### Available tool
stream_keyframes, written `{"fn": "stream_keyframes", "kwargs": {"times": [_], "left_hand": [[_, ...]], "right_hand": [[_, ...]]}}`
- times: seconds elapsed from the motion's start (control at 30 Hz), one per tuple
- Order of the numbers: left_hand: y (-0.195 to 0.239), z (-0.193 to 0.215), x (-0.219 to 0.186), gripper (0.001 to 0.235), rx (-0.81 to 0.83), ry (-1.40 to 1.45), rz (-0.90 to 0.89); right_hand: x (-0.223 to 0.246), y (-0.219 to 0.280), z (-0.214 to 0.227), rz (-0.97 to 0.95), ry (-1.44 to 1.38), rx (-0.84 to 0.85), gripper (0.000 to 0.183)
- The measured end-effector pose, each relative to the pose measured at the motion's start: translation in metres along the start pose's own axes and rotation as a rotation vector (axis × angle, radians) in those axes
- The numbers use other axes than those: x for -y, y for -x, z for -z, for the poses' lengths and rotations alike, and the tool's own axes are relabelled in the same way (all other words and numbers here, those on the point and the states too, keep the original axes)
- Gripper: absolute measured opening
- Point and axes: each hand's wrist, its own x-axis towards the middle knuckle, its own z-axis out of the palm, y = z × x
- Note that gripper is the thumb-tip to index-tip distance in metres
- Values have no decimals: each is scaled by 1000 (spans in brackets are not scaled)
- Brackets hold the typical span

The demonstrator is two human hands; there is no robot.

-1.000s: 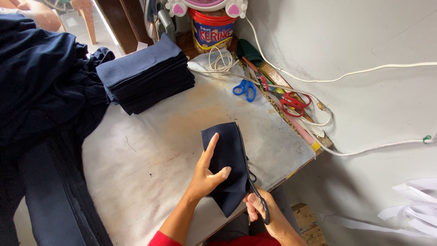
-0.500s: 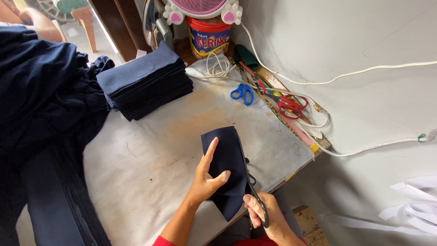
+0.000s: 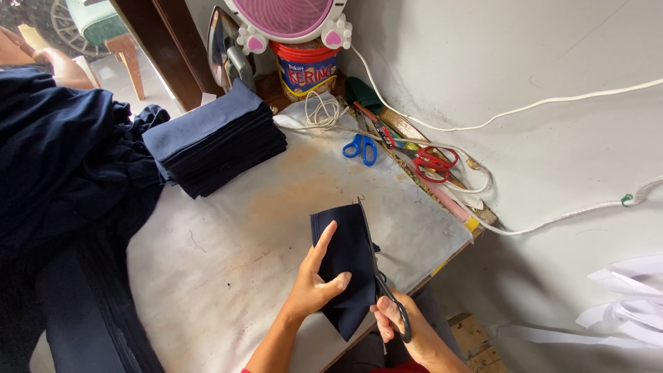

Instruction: Cutting fabric strips with scissors and folding them into components on a work table.

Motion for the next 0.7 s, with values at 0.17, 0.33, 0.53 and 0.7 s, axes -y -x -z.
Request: {"fn": "stream_keyframes", "kwargs": {"times": [0.17, 0.33, 0.53, 0.7], "left_hand": [[0, -1, -3, 87, 16, 11, -6], [0, 0, -2, 88, 5, -3, -10], [-1, 1, -1, 88, 2, -1, -19], [-1, 0, -4, 88, 38, 7, -17]], "right_hand": [[-15, -6, 3, -104, -113, -92, 53], [-5, -4, -4, -132, -133, -179, 53], [-3, -2, -2, -162, -109, -233, 45], [-2, -5, 1, -135, -93, -139, 42]]}}
